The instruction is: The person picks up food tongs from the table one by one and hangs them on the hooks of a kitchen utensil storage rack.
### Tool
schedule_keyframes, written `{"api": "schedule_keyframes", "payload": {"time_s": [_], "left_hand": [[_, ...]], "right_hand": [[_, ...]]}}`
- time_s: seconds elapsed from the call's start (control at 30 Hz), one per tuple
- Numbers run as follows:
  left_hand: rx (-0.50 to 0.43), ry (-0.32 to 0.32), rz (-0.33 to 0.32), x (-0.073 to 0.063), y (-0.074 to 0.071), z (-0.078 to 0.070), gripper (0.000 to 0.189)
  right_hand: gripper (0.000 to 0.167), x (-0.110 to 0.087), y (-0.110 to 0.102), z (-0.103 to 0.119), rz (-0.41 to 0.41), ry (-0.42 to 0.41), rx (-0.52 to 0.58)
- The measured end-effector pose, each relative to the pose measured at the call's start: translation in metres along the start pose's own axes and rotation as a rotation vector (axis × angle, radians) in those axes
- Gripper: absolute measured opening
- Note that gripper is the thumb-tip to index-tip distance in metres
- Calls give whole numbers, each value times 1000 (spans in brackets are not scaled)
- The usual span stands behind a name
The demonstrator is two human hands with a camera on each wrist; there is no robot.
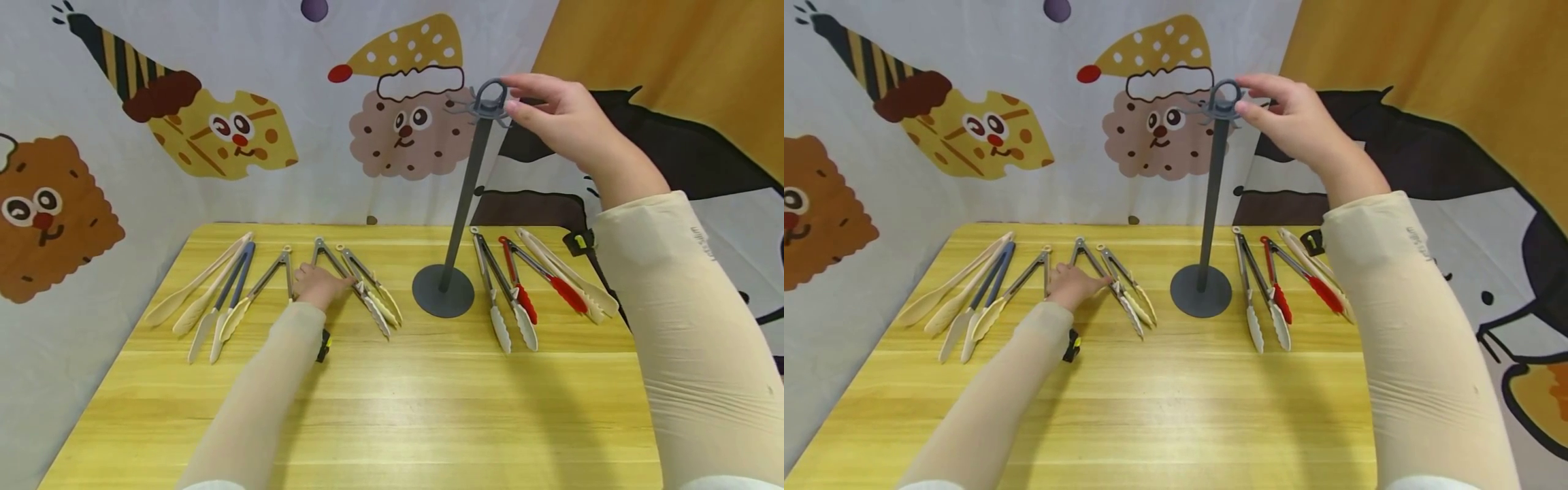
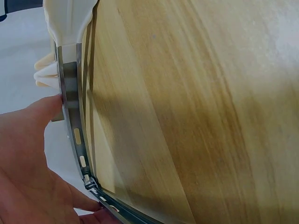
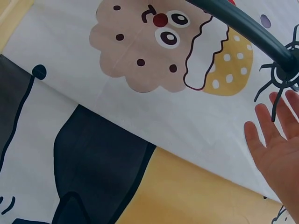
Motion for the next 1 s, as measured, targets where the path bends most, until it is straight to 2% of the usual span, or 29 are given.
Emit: {"api": "schedule_keyframes", "payload": {"time_s": [0.23, 0.43, 0.53, 0.63, 0.77, 0.9, 1.0], "left_hand": [[-31, -9, 9, -1, 0, 0, 109], [-122, -30, 31, 0, -1, 2, 103], [-134, -27, 29, 1, -2, 3, 99], [-107, -7, 24, 2, -1, 2, 97], [-48, -1, 17, 4, 1, 1, 106], [-2, -21, -11, 5, 5, 0, 117], [1, -43, -34, 6, 6, -2, 117]], "right_hand": [[43, -1, 5, -2, 2, 3, 17], [40, -1, 6, -2, -11, 3, 23], [39, -1, 6, -1, -21, 7, 19], [38, -2, 6, -1, -30, 9, 12], [37, -2, 6, 0, -48, 13, 31], [36, -2, 8, 2, -64, 14, 39], [36, -2, 7, 2, -70, 12, 31]]}}
Point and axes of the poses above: each hand's wrist, its own x-axis towards the middle knuckle, its own y-axis out of the palm, z = x × y, the point moved 2 cm from there along x, towards the middle knuckle, and after that the axes turned 12 degrees about -z, right-handed, at the moved point
